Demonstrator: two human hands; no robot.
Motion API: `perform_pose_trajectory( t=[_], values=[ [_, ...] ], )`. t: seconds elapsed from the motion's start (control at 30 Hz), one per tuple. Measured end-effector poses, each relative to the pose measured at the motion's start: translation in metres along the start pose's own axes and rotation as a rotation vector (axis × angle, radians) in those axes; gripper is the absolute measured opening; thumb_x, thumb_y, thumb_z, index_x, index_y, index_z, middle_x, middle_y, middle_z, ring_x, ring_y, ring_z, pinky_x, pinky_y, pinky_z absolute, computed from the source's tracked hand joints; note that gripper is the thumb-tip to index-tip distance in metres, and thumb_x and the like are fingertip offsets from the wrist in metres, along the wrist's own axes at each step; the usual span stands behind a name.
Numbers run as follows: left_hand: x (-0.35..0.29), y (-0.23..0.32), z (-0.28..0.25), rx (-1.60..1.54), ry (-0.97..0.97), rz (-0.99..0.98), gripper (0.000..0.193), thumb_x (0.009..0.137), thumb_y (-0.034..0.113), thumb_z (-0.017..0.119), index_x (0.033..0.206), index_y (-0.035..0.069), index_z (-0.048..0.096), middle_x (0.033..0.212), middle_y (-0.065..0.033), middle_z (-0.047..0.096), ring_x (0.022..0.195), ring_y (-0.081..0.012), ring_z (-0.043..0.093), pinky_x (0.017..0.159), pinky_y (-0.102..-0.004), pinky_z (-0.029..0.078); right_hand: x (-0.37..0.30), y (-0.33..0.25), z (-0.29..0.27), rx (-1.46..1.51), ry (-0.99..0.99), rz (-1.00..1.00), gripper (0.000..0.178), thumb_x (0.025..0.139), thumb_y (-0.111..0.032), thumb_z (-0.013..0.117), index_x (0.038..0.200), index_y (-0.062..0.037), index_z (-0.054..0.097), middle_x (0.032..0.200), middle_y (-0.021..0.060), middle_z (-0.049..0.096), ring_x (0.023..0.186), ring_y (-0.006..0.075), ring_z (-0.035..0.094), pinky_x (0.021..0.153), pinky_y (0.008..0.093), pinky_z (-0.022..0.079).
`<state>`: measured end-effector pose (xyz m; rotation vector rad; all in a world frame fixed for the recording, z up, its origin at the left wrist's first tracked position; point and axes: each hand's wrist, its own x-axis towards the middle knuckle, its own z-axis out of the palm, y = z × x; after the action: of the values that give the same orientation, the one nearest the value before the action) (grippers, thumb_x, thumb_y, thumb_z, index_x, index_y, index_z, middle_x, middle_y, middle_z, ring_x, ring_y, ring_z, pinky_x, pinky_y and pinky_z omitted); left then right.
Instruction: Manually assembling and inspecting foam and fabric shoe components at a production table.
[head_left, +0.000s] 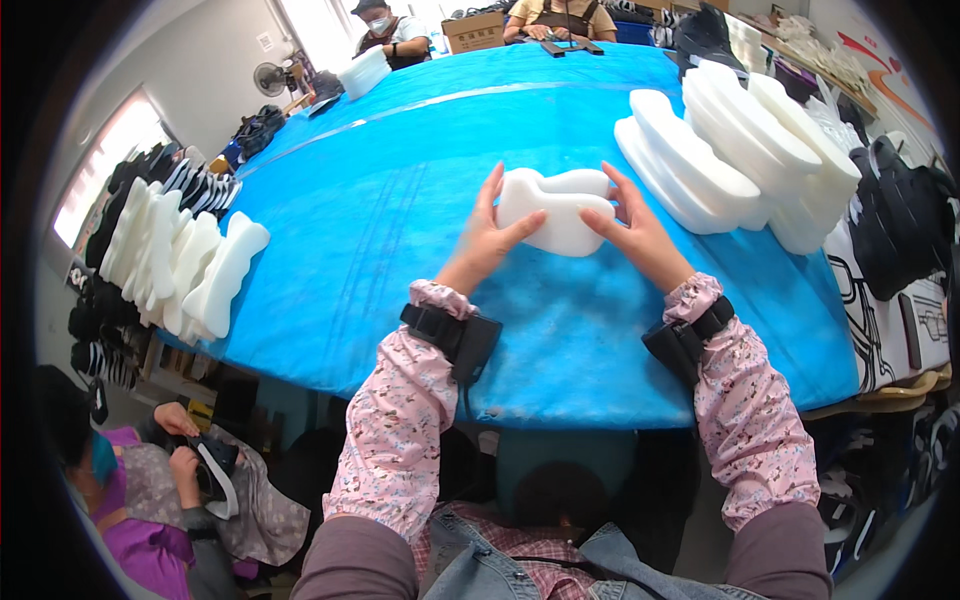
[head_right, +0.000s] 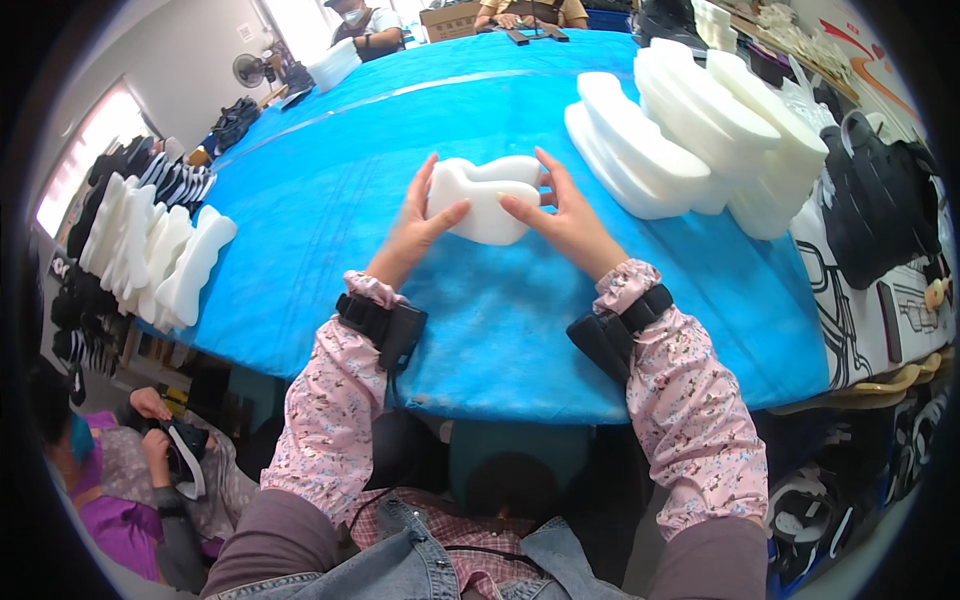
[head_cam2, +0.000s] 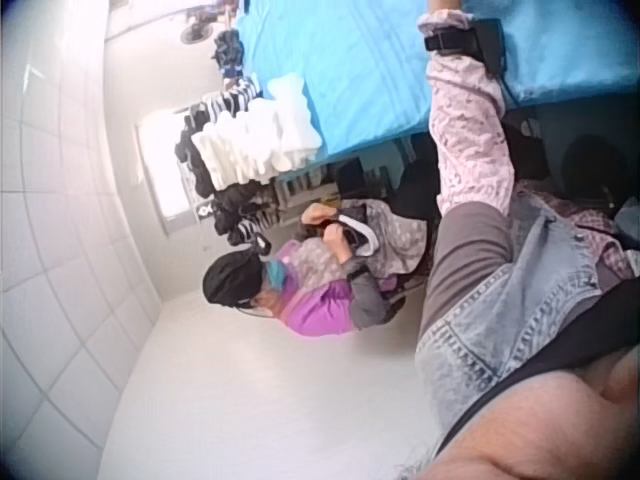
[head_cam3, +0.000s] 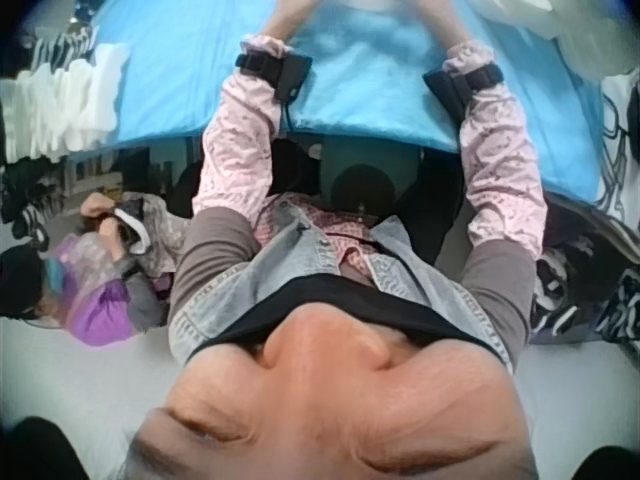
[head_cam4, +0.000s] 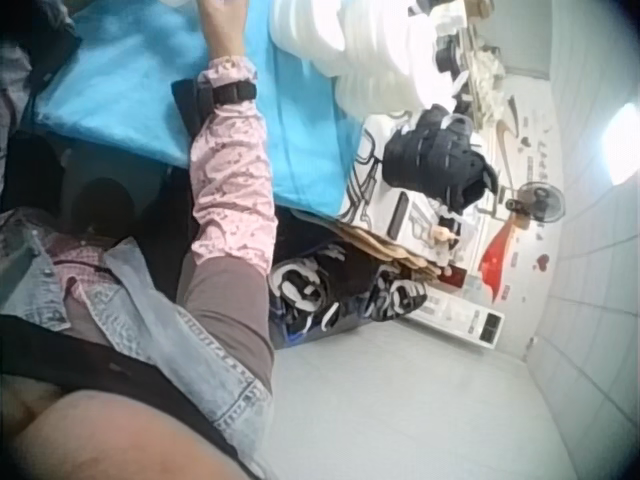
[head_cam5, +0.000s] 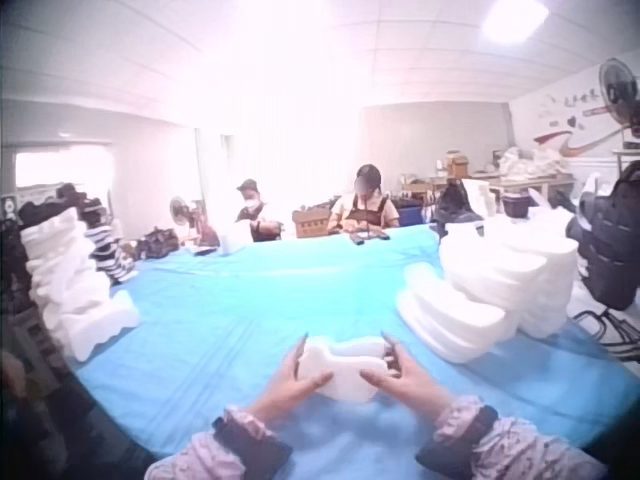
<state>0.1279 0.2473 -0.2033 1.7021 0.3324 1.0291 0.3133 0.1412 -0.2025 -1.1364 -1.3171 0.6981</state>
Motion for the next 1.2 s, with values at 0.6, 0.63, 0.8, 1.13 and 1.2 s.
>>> perform_pose_trajectory(
  t=[0.6, 0.63, 0.8, 1.13, 1.2],
  values=[
    [0.003, -0.001, -0.009, 0.061, -0.058, -0.058, 0.051, 0.087, 0.027, 0.066, 0.125, -0.001, 0.048, 0.112, -0.0083, 0.059, 0.100, -0.0135, 0.057, 0.084, -0.0270, 0.046, 0.006, 0.003, -0.019, -0.090, 0.101, -0.078, 0.074, 0.074, -0.048, 0.073, 0.123, 0.0007, 0.048, 0.116, 0.0165, 0.057, 0.107, 0.0236, 0.056, 0.088, 0.0344, 0.048],
    [0.003, -0.002, -0.011, 0.076, -0.074, -0.058, 0.051, 0.087, 0.027, 0.066, 0.125, -0.001, 0.048, 0.112, -0.0085, 0.059, 0.099, -0.0135, 0.057, 0.083, -0.0268, 0.047, 0.005, 0.001, -0.018, -0.102, 0.099, -0.035, 0.068, 0.077, -0.045, 0.072, 0.123, -0.0006, 0.049, 0.117, 0.0150, 0.056, 0.105, 0.0230, 0.056, 0.088, 0.0339, 0.048],
    [0.001, 0.001, -0.008, 0.046, -0.021, -0.060, 0.050, 0.087, 0.029, 0.066, 0.123, -0.001, 0.050, 0.110, -0.0082, 0.060, 0.098, -0.0134, 0.057, 0.083, -0.0269, 0.047, 0.005, 0.003, -0.013, -0.130, 0.147, -0.113, 0.070, 0.073, -0.048, 0.074, 0.117, 0.0011, 0.048, 0.108, 0.0180, 0.059, 0.101, 0.0273, 0.060, 0.082, 0.0353, 0.051],
    [0.004, -0.001, -0.008, 0.018, -0.021, -0.035, 0.050, 0.086, 0.024, 0.068, 0.125, 0.000, 0.048, 0.111, -0.0090, 0.060, 0.100, -0.0145, 0.058, 0.085, -0.0284, 0.048, 0.007, 0.011, -0.019, -0.164, 0.117, -0.163, 0.053, 0.075, -0.040, 0.075, 0.108, -0.0061, 0.050, 0.106, 0.0125, 0.060, 0.097, 0.0249, 0.061, 0.076, 0.0337, 0.053],
    [0.005, 0.001, -0.010, 0.031, -0.029, -0.018, 0.050, 0.086, 0.023, 0.068, 0.125, 0.000, 0.048, 0.111, -0.0092, 0.060, 0.100, -0.0146, 0.058, 0.085, -0.0286, 0.048, 0.007, 0.011, -0.019, -0.173, 0.125, -0.171, 0.051, 0.076, -0.039, 0.075, 0.107, -0.0063, 0.050, 0.106, 0.0116, 0.060, 0.097, 0.0249, 0.061, 0.076, 0.0334, 0.053]
  ],
)
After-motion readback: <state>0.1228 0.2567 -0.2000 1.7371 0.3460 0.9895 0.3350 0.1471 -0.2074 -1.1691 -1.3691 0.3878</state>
